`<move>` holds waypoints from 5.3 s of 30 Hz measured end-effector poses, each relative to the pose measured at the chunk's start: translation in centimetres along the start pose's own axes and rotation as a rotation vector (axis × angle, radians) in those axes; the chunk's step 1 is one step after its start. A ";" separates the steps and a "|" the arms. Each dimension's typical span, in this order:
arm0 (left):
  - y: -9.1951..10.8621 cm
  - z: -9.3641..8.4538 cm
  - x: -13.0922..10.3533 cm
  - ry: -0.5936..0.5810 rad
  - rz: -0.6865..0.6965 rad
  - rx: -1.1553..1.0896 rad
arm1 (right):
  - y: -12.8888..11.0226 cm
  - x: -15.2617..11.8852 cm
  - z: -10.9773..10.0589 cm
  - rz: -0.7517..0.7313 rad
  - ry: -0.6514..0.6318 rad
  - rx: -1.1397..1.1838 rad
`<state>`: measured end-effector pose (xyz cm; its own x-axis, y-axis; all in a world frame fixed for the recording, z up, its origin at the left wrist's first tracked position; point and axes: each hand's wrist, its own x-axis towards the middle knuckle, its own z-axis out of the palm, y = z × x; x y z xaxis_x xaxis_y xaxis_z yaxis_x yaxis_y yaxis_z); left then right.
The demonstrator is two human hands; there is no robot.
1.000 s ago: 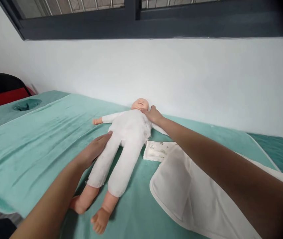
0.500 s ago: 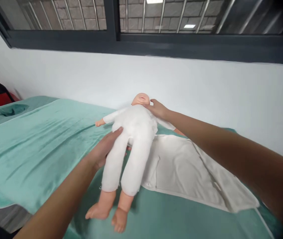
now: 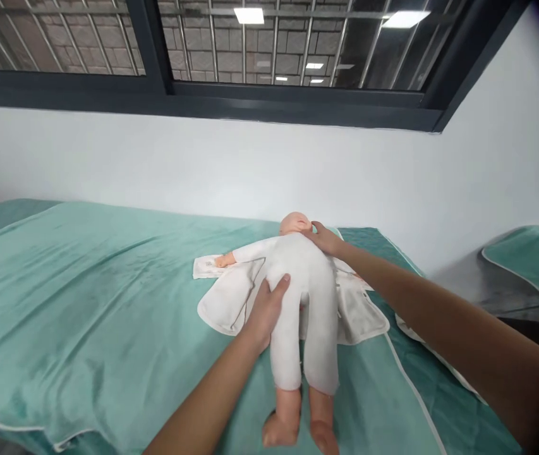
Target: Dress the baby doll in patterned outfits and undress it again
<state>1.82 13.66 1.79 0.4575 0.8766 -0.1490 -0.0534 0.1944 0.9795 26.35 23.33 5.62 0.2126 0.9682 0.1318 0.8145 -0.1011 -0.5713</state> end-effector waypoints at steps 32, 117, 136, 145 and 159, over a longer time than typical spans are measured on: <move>-1.8 -8.3 6.9 0.597 0.318 1.201 | -10.7 -2.9 7.7 -0.482 -0.075 -0.413; 11.6 3.6 3.1 0.133 0.370 0.656 | 3.8 -9.5 4.9 -0.071 0.051 0.542; 5.3 15.4 13.8 -0.393 0.468 1.762 | 3.1 -11.6 4.3 -0.390 -0.106 0.565; 6.0 13.3 16.4 -0.473 0.455 1.754 | 5.2 -11.8 -1.2 -0.329 -0.440 0.694; 6.3 11.0 15.3 -0.338 0.641 1.768 | 10.7 -9.4 -0.8 0.306 0.171 0.465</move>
<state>18.28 23.49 7.18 0.8799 0.4721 0.0542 0.4752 -0.8744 -0.0978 33.50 12.95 -1.05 0.5169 0.8560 0.0115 0.3873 -0.2219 -0.8948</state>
